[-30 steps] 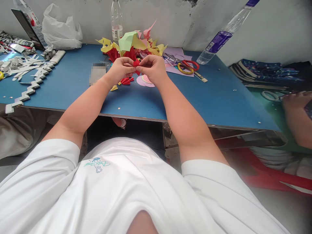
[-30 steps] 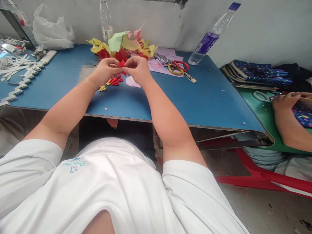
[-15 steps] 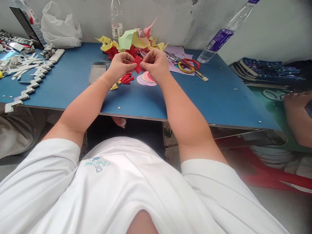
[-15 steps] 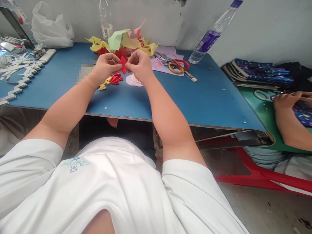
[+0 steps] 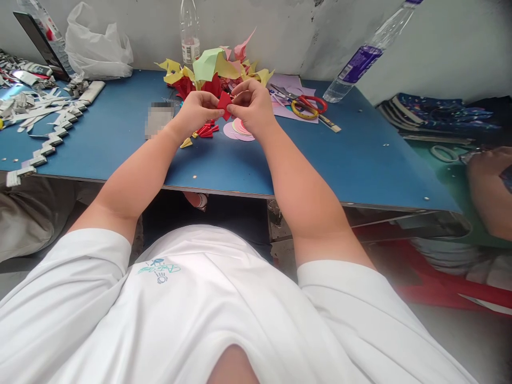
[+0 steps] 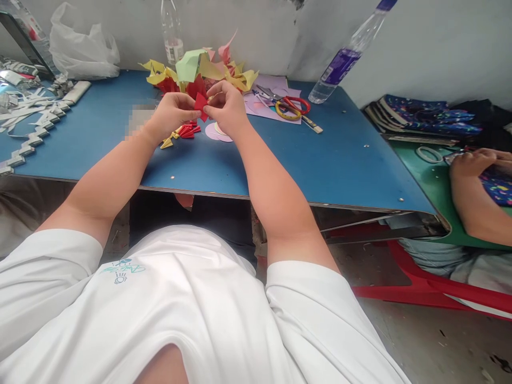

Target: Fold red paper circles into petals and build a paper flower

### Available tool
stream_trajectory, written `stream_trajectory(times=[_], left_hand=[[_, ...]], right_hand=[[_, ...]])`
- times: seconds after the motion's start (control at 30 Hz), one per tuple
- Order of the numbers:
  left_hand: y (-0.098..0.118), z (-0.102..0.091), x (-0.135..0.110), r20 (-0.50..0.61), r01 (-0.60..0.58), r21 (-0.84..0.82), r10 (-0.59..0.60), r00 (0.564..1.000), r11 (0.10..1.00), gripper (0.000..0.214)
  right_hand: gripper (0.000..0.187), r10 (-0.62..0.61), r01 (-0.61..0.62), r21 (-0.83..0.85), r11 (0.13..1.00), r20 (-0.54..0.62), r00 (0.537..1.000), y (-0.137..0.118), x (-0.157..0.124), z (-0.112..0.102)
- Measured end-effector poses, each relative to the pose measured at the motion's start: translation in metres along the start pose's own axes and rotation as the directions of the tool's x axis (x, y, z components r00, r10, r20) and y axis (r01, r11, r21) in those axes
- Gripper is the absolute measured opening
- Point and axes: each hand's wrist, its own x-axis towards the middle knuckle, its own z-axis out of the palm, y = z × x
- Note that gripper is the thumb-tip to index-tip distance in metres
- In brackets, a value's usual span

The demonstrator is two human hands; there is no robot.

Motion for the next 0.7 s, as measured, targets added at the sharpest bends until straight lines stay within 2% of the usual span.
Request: stream_trajectory(times=[0.07,0.2,0.47,0.7], left_hand=[[0.0,0.0,0.001,-0.009,-0.018,-0.026,0.018,1.0,0.999,0.039],[0.002,0.0,-0.001,0.001,0.059,-0.093,-0.059,0.998,0.994,0.036],[0.009,0.002,-0.004,-0.011,0.141,-0.176,-0.146,0.989,0.974,0.032],[0.013,0.005,-0.008,0.018,0.146,-0.171,-0.145,0.989,0.975,0.025]], right_hand=[[0.096,-0.003,0.003,0.001,1.0,0.02,1.0,0.004,0.001,0.002],[0.108,-0.03,0.032,-0.039,0.999,0.057,0.998,0.011,0.005,0.003],[0.098,-0.053,0.053,-0.014,0.999,0.0,0.999,0.0,-0.005,0.009],[0.095,-0.003,0.002,-0.037,0.999,-0.027,1.0,-0.013,-0.013,0.016]])
